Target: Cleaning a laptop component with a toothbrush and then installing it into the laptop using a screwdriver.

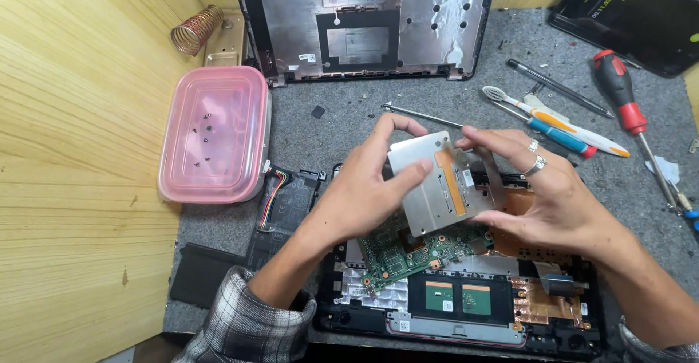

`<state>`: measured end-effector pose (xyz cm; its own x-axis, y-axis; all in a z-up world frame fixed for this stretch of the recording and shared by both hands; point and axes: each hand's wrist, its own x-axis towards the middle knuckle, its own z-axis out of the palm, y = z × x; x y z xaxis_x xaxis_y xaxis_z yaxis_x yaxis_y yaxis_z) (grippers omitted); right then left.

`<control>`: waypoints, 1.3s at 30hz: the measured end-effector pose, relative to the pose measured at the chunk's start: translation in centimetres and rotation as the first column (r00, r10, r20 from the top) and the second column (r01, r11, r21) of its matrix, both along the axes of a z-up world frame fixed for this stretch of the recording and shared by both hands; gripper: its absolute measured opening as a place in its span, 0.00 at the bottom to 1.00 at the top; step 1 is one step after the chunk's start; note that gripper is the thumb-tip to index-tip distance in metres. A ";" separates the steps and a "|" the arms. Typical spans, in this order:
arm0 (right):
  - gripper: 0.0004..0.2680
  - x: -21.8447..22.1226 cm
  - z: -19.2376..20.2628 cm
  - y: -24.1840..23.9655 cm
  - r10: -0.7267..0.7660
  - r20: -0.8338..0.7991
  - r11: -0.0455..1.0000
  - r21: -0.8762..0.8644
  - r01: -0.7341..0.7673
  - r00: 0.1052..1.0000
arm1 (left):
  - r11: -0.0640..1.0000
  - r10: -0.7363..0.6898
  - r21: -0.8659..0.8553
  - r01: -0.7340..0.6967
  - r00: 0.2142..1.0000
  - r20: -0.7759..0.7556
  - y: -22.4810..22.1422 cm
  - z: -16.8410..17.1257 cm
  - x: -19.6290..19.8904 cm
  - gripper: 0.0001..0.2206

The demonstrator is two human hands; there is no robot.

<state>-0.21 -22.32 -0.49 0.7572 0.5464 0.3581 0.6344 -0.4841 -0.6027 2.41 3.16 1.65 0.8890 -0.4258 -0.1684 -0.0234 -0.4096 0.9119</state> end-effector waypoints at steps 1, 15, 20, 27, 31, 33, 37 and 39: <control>0.34 0.0 0.1 0.2 0.002 -0.003 1.000 -0.002 -0.002 1.000 | 1.000 0.002 -0.002 -0.002 1.000 -0.003 0.3 0.4 0.1 0.15; 0.32 -1.0 -1.9 2.4 0.178 -0.072 0.974 -0.127 -0.186 0.981 | 0.776 -0.518 0.513 0.367 0.835 0.185 4.6 0.5 1.0 0.31; 0.32 -1.1 -2.3 2.6 0.183 -0.079 0.969 -0.156 -0.194 0.980 | 0.742 -0.553 0.555 0.376 0.811 0.191 4.1 -0.9 0.7 0.30; 0.32 -1.3 -2.2 3.0 0.188 -0.072 0.962 -0.186 -0.198 0.980 | 0.737 -0.554 0.591 0.328 0.795 0.249 3.6 -1.9 0.7 0.32; 0.32 -1.1 -1.3 2.9 0.195 -0.092 0.963 -0.171 -0.209 0.976 | 0.740 -0.557 0.598 0.308 0.780 0.286 3.6 -2.2 0.6 0.31; 0.33 -0.9 -1.3 2.4 0.193 -0.106 0.968 -0.143 -0.207 0.975 | 0.720 -0.564 0.617 0.318 0.787 0.252 3.5 -2.1 0.6 0.33; 0.33 0.0 -0.4 0.5 0.150 -0.089 0.963 -0.212 -0.166 0.985 | 0.728 -0.562 0.615 0.304 0.778 0.281 3.4 -2.1 0.3 0.34; 0.36 0.5 -0.5 -0.5 0.134 -0.155 0.948 -0.266 -0.172 0.979 | 0.731 -0.558 0.612 0.302 0.781 0.281 3.1 -2.0 0.2 0.37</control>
<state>0.29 -22.85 -1.04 0.6869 0.7226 0.0778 0.6371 -0.5473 -0.5427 2.60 6.24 -0.34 0.6574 -0.7413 -0.1353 -0.6410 -0.6445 0.4168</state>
